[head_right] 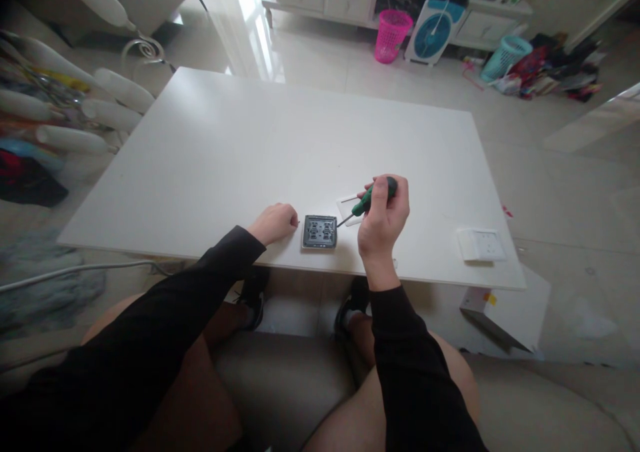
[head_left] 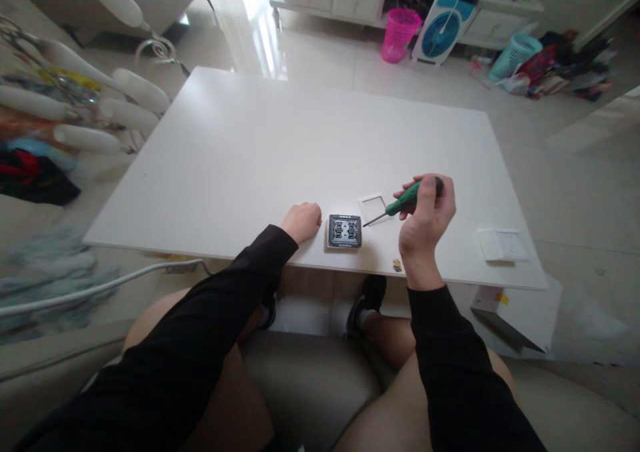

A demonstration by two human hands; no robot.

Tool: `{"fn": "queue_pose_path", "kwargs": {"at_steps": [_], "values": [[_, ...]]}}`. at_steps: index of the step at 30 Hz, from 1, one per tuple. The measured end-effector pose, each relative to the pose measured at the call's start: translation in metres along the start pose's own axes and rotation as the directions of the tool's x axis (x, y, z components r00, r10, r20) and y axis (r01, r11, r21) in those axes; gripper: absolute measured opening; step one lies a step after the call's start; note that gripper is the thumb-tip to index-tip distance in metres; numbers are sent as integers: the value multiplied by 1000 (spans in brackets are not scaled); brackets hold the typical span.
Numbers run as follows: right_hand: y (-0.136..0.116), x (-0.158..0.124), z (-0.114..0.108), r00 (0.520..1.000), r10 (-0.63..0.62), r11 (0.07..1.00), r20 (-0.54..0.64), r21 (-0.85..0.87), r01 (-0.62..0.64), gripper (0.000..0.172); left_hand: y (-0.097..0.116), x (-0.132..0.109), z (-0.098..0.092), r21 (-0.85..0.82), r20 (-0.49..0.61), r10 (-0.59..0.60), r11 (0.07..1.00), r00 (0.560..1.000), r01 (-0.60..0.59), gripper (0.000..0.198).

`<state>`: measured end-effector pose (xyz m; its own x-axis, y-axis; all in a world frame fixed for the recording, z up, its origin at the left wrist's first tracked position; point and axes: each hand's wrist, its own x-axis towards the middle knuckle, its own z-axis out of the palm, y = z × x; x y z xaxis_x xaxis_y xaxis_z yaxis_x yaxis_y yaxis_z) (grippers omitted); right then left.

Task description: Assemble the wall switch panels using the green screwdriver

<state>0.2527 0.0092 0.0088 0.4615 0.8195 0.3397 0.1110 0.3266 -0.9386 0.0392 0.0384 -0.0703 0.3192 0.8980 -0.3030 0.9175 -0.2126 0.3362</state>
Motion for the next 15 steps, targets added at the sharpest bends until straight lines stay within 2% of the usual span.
{"fn": "queue_pose_path", "kwargs": {"at_steps": [10, 13, 15], "values": [[-4, -5, 4, 1000, -27, 1000, 5, 1, 27, 42, 3, -12, 5, 35, 47, 20, 999, 999, -21, 30], [-4, -5, 5, 1000, -18, 1000, 13, -3, 18, 42, 5, -9, -2, -3, 6, 0, 1000, 1000, 0, 30], [-3, -5, 6, 1000, -8, 1000, 17, -8, 8, 43, 4, -6, -9, -91, -32, -6, 996, 999, 3, 28]]}}
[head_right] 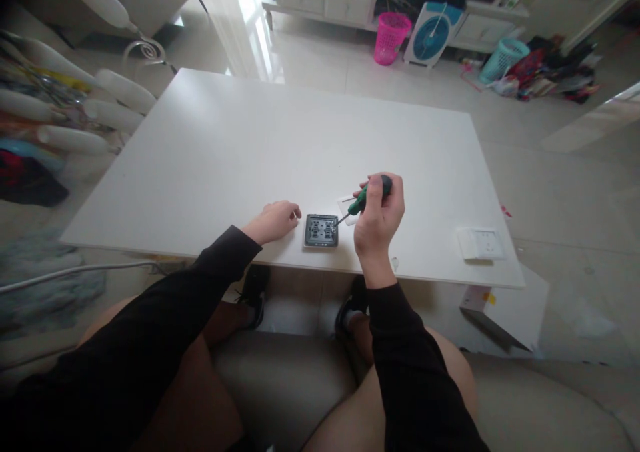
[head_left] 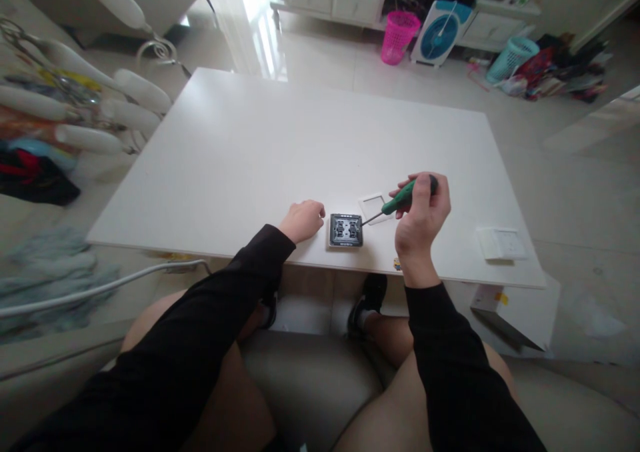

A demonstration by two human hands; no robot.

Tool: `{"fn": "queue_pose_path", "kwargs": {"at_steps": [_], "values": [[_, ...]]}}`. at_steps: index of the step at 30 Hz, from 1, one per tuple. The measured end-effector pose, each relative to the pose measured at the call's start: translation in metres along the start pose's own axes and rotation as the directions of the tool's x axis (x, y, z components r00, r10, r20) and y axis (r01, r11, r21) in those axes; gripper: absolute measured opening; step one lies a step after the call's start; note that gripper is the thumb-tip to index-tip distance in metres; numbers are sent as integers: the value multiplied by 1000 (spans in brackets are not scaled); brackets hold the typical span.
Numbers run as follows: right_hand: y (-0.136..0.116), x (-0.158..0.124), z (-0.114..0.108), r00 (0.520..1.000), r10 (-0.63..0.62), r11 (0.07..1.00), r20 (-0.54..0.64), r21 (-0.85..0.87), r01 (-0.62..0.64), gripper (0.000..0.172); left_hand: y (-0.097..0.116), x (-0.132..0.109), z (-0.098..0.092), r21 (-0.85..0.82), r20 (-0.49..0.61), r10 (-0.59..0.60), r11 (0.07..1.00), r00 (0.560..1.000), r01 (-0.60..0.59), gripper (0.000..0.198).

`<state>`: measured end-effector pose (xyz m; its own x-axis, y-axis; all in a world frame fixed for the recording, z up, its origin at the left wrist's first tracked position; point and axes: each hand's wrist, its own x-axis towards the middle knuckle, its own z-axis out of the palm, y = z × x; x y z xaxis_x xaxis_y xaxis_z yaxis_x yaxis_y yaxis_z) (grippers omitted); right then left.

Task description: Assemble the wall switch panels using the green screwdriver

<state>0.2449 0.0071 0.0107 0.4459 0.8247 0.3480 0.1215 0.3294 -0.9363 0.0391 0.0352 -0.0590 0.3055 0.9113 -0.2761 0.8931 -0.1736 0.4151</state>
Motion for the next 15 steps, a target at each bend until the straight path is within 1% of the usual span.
{"fn": "queue_pose_path", "kwargs": {"at_steps": [2, 4, 8, 10, 13, 15], "values": [[1, 0, 1, 1000, 4, 1000, 3, 1, -4, 43, 0, 2, -6, -138, -33, 12, 990, 999, -16, 25], [1, 0, 3, 1000, 4, 1000, 4, 10, -4, 42, 1, 3, -9, -276, -64, 26, 960, 998, -42, 20], [2, 0, 5, 1000, 5, 1000, 10, 19, -6, 42, 5, 4, -8, -481, -104, 9, 875, 995, -59, 9], [1, -1, 5, 1000, 7, 1000, 8, 17, -7, 43, 8, 5, -4, -580, -95, -14, 813, 995, -44, 7], [-2, -3, 3, 1000, 11, 1000, -10, 24, -11, 43, 14, 8, 2, -721, -50, -47, 693, 998, -3, 8], [-4, -4, 2, 1000, 10, 999, -28, 36, -9, 42, 17, 9, 4, -779, -28, -46, 627, 999, 7, 5]]}}
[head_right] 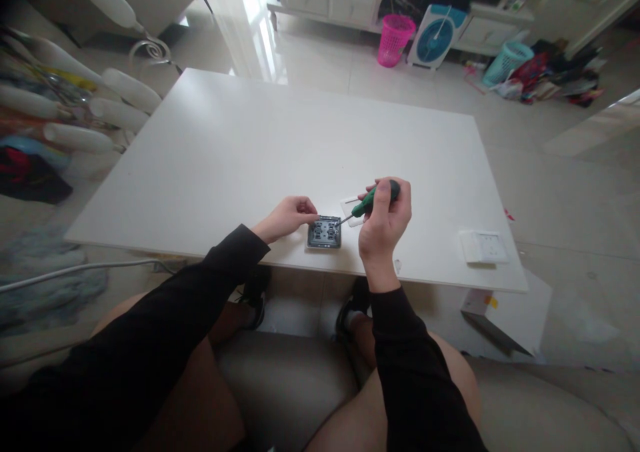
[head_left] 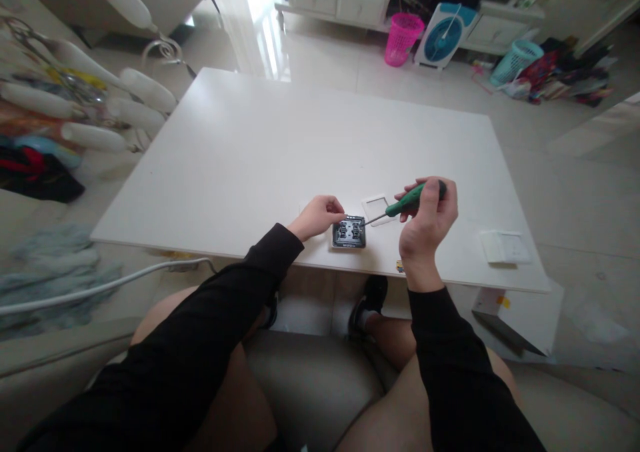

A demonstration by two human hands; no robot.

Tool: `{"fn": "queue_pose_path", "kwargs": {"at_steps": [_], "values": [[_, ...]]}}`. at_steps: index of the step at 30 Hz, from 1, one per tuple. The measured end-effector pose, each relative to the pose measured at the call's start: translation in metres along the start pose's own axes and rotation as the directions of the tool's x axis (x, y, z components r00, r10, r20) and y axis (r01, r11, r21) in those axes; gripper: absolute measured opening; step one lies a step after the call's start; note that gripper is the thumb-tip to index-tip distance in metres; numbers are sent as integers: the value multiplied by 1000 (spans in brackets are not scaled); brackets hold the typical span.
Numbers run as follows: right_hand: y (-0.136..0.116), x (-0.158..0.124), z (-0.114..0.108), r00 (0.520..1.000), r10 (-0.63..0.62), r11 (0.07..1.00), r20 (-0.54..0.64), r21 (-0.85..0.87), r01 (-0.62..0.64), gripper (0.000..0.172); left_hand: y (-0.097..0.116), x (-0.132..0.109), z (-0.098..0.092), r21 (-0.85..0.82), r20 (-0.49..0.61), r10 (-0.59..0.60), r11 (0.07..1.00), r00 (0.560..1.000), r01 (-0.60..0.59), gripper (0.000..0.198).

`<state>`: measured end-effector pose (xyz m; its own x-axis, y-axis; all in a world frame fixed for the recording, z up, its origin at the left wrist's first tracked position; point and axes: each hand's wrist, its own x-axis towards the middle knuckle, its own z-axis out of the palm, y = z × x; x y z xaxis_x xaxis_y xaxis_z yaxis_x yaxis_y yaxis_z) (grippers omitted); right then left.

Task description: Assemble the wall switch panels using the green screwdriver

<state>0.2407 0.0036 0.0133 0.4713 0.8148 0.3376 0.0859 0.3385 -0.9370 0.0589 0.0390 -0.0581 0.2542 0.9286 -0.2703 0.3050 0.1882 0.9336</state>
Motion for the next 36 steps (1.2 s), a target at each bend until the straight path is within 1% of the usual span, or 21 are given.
{"fn": "queue_pose_path", "kwargs": {"at_steps": [2, 4, 6, 11, 14, 23, 28, 36], "values": [[-1, 0, -1, 1000, -11, 1000, -17, 13, 12, 41, 1, 0, 3, -29, 20, -2, 1000, 1000, 2, 6], [-1, 0, -1, 999, -25, 999, -33, 24, 26, 40, 2, -1, 5, -23, 44, -11, 1000, 999, 12, 10], [-1, 1, -2, 999, -37, 999, -37, 33, 39, 39, 2, -2, 5, -20, 66, -18, 1000, 998, 20, 10], [1, 0, 0, 999, -55, 997, -3, 50, 55, 39, -1, -3, 5, -83, 99, 26, 996, 995, -18, 5], [1, -1, 0, 999, -54, 997, 9, 47, 53, 41, -2, -3, 5, -111, 114, 38, 993, 993, -26, 6], [0, -4, 1, 998, -47, 995, 30, 95, 44, 33, -1, -4, 7, -222, 156, 33, 975, 987, 2, 14], [1, -4, 1, 998, -56, 992, 33, 119, 51, 34, 0, -5, 6, -244, 160, 25, 970, 987, 15, 14], [3, -3, 2, 998, -57, 990, 31, 130, 53, 37, -2, -4, 6, -194, 134, 25, 981, 991, 2, 10]]}}
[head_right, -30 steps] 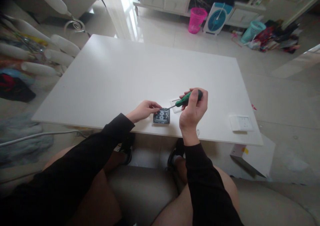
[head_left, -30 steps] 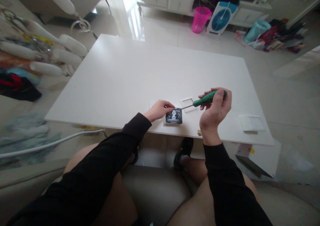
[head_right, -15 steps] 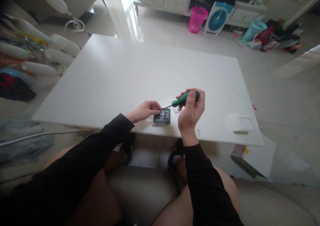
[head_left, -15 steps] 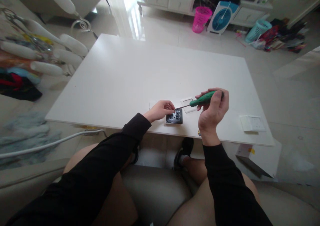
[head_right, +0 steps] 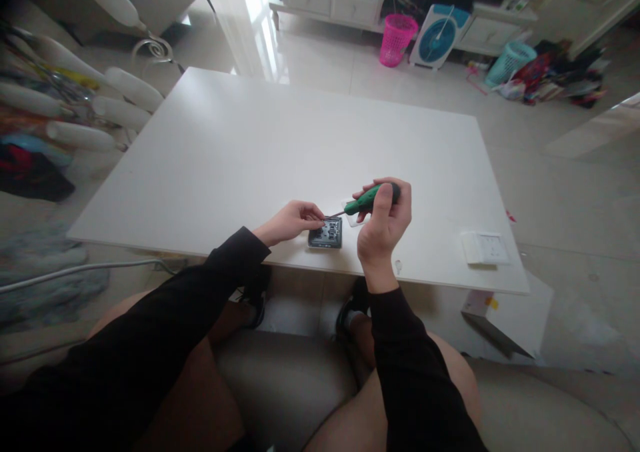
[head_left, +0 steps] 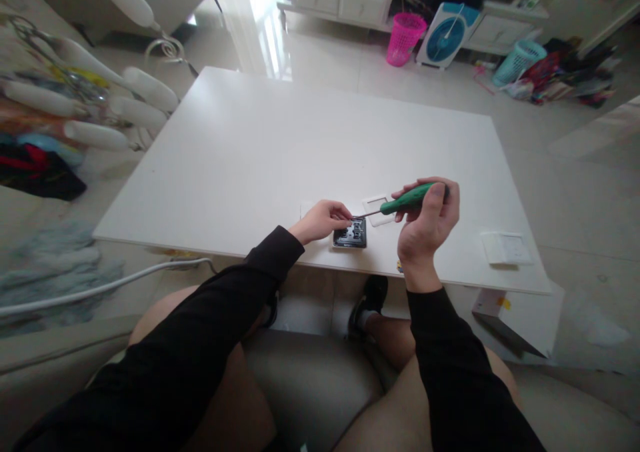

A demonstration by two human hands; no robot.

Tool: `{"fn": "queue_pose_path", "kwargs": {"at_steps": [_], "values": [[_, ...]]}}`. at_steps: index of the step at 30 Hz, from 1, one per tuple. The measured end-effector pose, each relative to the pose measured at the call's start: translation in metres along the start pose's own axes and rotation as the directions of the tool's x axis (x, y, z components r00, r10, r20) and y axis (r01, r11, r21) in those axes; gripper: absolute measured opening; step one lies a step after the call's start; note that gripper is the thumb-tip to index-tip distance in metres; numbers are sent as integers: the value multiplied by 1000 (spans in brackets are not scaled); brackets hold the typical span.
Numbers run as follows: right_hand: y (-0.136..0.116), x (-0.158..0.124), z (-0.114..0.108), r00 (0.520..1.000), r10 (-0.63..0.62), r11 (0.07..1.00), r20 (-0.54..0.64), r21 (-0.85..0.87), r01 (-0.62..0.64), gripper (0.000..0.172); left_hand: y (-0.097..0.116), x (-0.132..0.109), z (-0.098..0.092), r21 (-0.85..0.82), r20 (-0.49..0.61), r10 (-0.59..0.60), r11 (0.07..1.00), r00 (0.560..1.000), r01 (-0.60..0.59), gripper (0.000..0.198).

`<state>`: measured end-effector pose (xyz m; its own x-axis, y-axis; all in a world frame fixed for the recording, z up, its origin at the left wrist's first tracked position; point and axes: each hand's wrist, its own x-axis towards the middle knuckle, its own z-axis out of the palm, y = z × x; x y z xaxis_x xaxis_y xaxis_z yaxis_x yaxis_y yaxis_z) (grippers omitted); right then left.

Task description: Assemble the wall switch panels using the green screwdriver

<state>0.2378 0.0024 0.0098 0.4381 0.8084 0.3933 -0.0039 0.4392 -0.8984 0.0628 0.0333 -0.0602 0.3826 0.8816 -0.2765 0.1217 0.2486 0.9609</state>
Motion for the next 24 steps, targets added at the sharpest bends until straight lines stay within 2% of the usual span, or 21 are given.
{"fn": "queue_pose_path", "kwargs": {"at_steps": [8, 17, 24], "values": [[1, 0, -1, 1000, 0, 1000, 1, 4, 0, 36, 0, 0, -1, 8, 20, 37, 999, 999, -37, 13], [4, 6, -3, 999, 41, 999, -22, 14, -41, 40, 0, -5, 1, 203, -4, 158, 967, 987, -154, 29], [9, 11, -6, 995, 81, 997, -60, 1, -81, 43, -3, -5, 1, 240, -18, 213, 950, 977, -202, 30]]}}
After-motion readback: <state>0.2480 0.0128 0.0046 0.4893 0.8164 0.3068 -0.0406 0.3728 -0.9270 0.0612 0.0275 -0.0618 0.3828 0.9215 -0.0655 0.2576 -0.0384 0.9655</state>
